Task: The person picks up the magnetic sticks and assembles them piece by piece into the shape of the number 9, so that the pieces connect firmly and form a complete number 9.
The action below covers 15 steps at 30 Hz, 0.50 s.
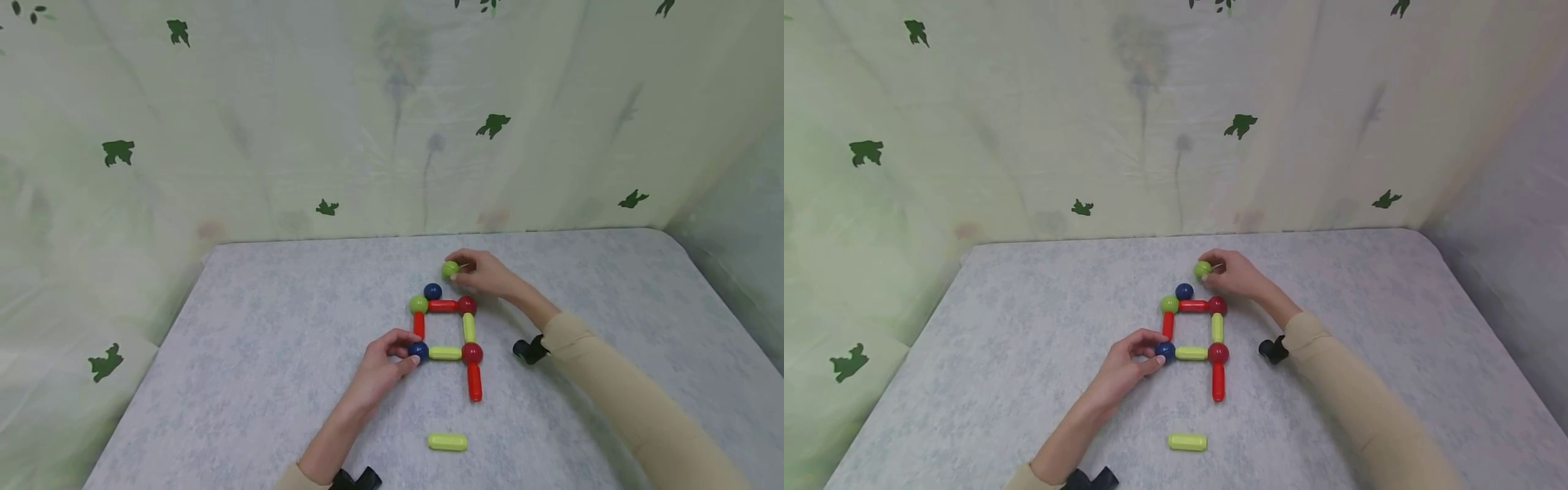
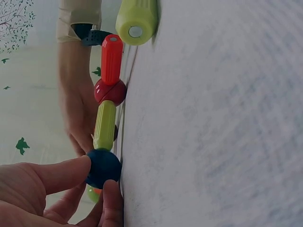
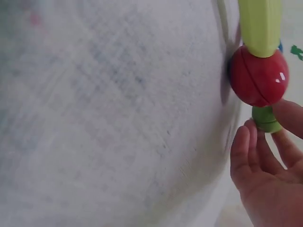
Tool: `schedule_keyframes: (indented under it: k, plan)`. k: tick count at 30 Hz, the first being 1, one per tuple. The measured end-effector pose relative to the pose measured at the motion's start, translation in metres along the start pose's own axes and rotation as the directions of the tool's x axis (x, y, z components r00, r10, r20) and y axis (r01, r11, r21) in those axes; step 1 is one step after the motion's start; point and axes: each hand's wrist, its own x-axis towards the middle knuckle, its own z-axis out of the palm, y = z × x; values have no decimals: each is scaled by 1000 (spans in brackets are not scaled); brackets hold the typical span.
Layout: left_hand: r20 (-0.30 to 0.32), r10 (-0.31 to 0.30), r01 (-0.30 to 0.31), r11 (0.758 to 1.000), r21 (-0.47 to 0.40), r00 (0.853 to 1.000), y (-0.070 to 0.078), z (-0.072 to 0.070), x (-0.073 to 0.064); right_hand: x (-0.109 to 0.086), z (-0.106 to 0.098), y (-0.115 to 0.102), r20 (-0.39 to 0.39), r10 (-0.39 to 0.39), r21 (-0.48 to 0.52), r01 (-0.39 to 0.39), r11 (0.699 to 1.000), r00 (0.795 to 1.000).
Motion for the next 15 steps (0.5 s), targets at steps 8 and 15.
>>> schedule_keyframes:
  k: [8,15]
  plan:
    - [3,3,-3,1000,-5,1000,0,-1,0,-34,-7,-9,-75,-17,46,20,999,997]
    - [4,-8,8,1000,8,1000,4,0,0,-74,-2,-14,-52,-1,65,5,998,999]
